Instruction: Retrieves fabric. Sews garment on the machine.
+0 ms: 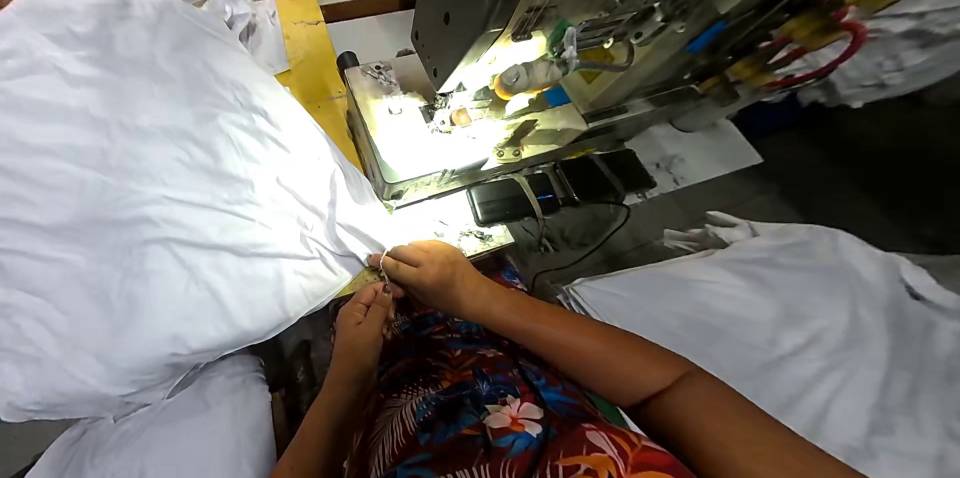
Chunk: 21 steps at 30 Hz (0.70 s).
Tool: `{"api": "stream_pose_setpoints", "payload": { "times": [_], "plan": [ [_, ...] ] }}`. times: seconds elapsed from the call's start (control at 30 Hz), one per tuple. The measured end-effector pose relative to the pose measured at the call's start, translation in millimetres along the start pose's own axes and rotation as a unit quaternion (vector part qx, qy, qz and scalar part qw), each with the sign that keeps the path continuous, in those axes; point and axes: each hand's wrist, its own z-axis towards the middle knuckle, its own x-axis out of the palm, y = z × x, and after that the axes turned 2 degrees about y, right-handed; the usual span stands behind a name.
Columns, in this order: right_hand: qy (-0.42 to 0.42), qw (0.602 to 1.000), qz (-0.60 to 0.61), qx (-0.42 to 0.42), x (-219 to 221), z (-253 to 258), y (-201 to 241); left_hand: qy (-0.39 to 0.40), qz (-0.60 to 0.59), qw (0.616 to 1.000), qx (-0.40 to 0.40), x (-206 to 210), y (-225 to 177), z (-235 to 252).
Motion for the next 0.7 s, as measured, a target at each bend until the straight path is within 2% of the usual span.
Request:
{"api": "stream_pose_setpoints", "payload": {
  "times": [0.07,0.2,0.3,0.4,0.53,0.63,0.67,0.7],
  "plan": [
    [-0.01,1.0,0.021,0.006,4,-3,-2,0.022,0.029,0.999,0.021,-1,1,0],
    [0.033,0.995,0.07,0.059,-19,-27,-9,0.049,0.065,0.995,0.058,-10,-5,-4],
    [-0.001,0.993,0.04,0.109,-36,-37,-22,0.065,0.069,0.994,0.061,-12,-10,-7],
    [-0.034,0.995,0.006,0.092,-35,-20,-26,0.087,0.083,0.991,0.061,-10,-13,-5],
    [-0.048,0.997,0.051,0.038,-14,9,-25,0.119,0.134,0.98,0.087,-8,-16,-3],
    [-0.083,0.991,0.098,0.047,-14,10,-29,0.228,0.281,0.925,0.112,-41,-8,-20],
    [-0.087,0.988,0.102,0.071,-22,6,-32,0.246,0.354,0.899,0.071,-58,-4,-32],
    [-0.079,0.987,0.099,0.103,-31,2,-36,0.248,0.436,0.865,-0.005,-74,-1,-43]
  ]
}}
